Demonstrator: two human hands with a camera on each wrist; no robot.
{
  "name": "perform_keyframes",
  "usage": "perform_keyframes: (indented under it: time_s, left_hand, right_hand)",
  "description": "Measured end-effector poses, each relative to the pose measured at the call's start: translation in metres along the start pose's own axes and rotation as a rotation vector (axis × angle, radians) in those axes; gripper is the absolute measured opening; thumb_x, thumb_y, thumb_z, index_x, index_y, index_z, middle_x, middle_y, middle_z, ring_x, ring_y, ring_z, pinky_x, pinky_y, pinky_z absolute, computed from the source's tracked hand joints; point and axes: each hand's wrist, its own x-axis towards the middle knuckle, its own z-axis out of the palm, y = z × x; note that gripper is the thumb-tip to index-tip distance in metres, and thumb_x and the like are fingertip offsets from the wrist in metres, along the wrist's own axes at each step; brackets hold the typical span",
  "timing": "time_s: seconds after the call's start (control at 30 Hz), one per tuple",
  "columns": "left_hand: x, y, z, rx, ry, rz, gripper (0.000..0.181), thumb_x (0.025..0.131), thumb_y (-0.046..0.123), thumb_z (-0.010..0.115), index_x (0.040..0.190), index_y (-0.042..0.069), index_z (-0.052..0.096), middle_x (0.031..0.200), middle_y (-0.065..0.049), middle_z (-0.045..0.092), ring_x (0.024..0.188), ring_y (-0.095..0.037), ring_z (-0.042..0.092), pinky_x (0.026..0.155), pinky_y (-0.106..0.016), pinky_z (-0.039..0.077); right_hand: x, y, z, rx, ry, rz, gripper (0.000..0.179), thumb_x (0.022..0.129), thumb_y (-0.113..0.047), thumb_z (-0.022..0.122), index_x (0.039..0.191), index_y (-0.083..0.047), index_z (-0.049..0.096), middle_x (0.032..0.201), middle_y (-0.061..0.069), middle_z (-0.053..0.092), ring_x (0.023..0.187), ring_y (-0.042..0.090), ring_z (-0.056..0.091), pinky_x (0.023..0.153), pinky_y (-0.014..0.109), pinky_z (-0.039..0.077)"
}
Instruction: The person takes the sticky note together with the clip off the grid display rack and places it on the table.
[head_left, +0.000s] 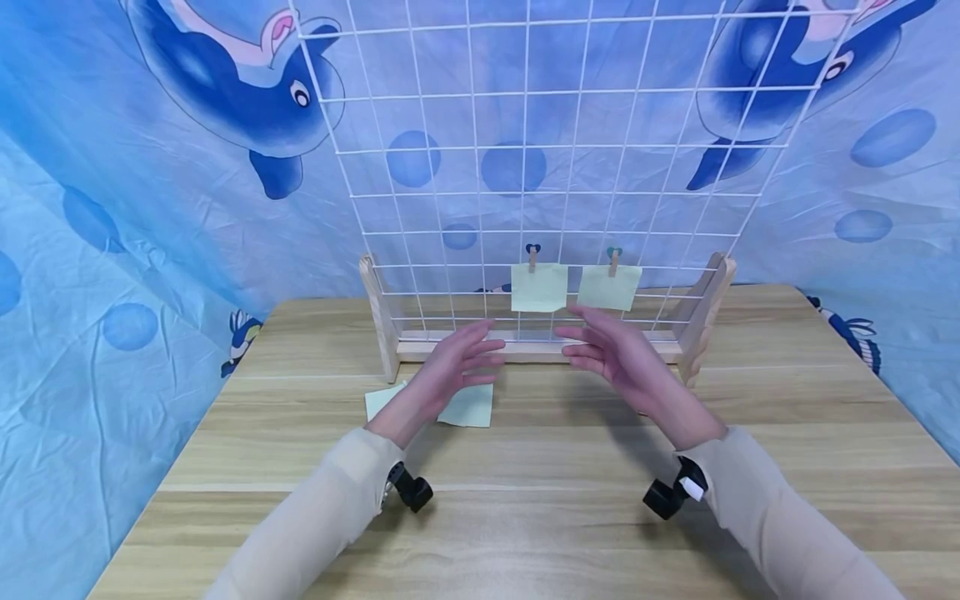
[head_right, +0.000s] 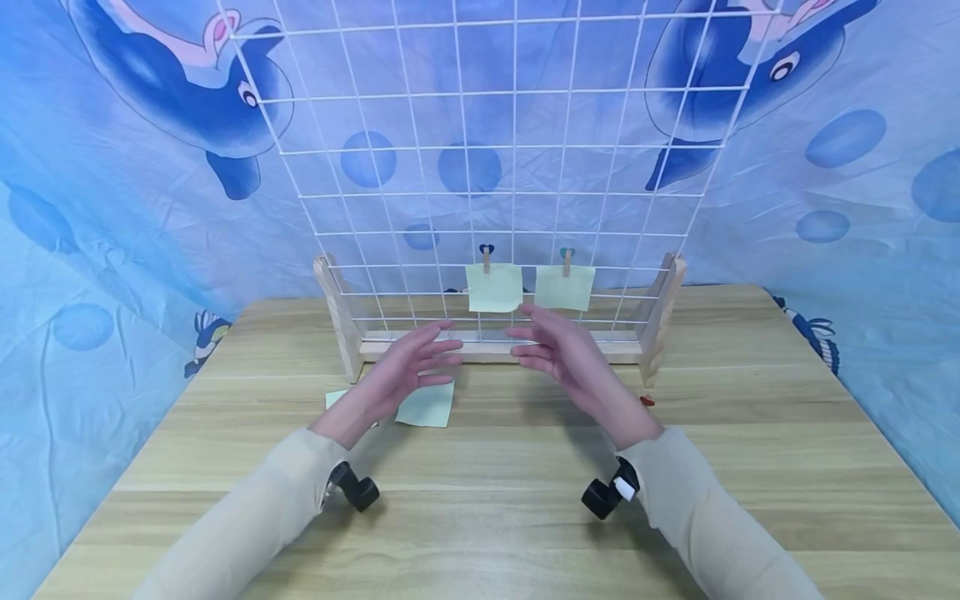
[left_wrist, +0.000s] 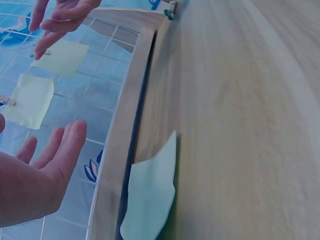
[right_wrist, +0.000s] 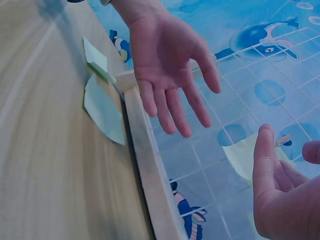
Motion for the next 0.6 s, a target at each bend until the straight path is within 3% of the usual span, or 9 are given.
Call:
perform_keyframes:
  time_s: [0.2, 0.43, 0.6]
  left_hand:
    - [0.009, 0.004, 0.005, -0.037, 0.011, 0.018, 0.056, 0.101, 0.039, 0.044, 0.15, 0.017, 0.03, 0.147, -0.021, 0.04, 0.13, -0.037, 0.046, 0.104, -0.053, 0.043]
    - [0.017, 0.006, 0.008, -0.074, 0.007, 0.016, 0.055, 0.1, 0.046, 0.042, 0.149, 0.023, 0.032, 0.149, -0.018, 0.039, 0.134, -0.038, 0.041, 0.105, -0.054, 0.041]
    - [0.021, 0.007, 0.009, -0.082, 0.002, 0.027, 0.055, 0.101, 0.047, 0.04, 0.151, 0.025, 0.028, 0.151, -0.019, 0.036, 0.134, -0.038, 0.04, 0.107, -0.054, 0.039]
  right_hand:
    - [0.009, -0.008, 0.007, -0.005, -0.003, -0.017, 0.058, 0.102, -0.035, 0.046, 0.15, -0.009, 0.029, 0.124, 0.006, 0.06, 0.097, 0.014, 0.065, 0.089, 0.025, 0.054]
    - [0.019, -0.019, 0.016, -0.015, -0.003, -0.036, 0.053, 0.103, -0.032, 0.043, 0.151, -0.012, 0.03, 0.127, 0.01, 0.058, 0.093, 0.015, 0.066, 0.086, 0.023, 0.055]
    - [0.028, -0.025, 0.021, 0.011, -0.022, -0.052, 0.053, 0.103, -0.026, 0.044, 0.152, -0.015, 0.027, 0.115, 0.003, 0.065, 0.088, 0.014, 0.068, 0.083, 0.023, 0.056]
